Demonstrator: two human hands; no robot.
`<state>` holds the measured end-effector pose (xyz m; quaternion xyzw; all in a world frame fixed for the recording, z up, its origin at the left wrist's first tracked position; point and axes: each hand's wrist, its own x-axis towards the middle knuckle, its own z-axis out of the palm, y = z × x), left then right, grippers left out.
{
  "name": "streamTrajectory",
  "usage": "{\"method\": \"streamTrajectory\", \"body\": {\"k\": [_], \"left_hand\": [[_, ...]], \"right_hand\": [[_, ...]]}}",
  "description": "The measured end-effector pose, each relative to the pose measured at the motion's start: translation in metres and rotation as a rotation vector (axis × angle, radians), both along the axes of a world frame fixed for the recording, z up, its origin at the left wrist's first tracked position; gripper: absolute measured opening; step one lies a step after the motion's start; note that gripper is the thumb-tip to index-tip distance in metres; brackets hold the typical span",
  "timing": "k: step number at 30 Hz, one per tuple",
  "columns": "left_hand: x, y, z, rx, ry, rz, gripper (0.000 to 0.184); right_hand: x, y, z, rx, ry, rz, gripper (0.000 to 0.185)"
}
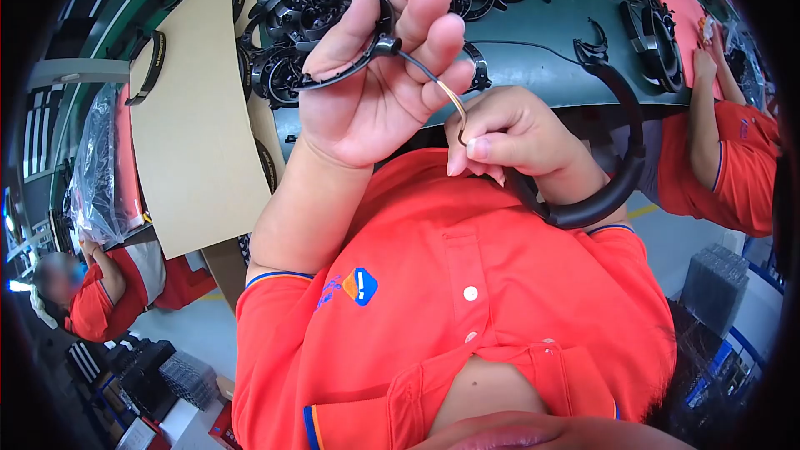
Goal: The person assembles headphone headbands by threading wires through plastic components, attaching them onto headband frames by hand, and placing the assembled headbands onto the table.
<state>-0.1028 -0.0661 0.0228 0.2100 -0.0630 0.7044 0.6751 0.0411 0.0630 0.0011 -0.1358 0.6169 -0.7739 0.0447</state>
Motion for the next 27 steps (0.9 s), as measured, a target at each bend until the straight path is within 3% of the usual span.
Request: {"method": "streamTrajectory", "body": {"k": [5,11,20,22,23,27], "left_hand": [[0.0,0.002,0.001,0.016,0.045,0.003,0.026],[0.002,0.006,-0.001,-0.013,0.093,0.012,0.026],[0.002,0.013,-0.003,-0.033,0.117,0.074,0.029],[0.004,0.013,-0.008,-0.061,0.249,0.115,0.036],[0.006,0.014,-0.011,-0.054,0.191,0.074,0.044],[0.009,0.015,-0.014,-0.07,0.176,0.007,0.049]], "right_hand": [[0.002,0.006,-0.007,-0.119,-0.22,0.058,0.025],[0.0,0.01,-0.02,-0.378,-0.286,0.106,0.026],[0.0,0.017,-0.024,-0.364,-0.341,0.079,0.026],[0.0,0.017,-0.019,-0.342,-0.331,0.072,0.026],[0.001,0.018,-0.016,-0.317,-0.32,0.064,0.026],[0.001,0.016,-0.004,-0.167,-0.342,-0.033,0.027]]}}
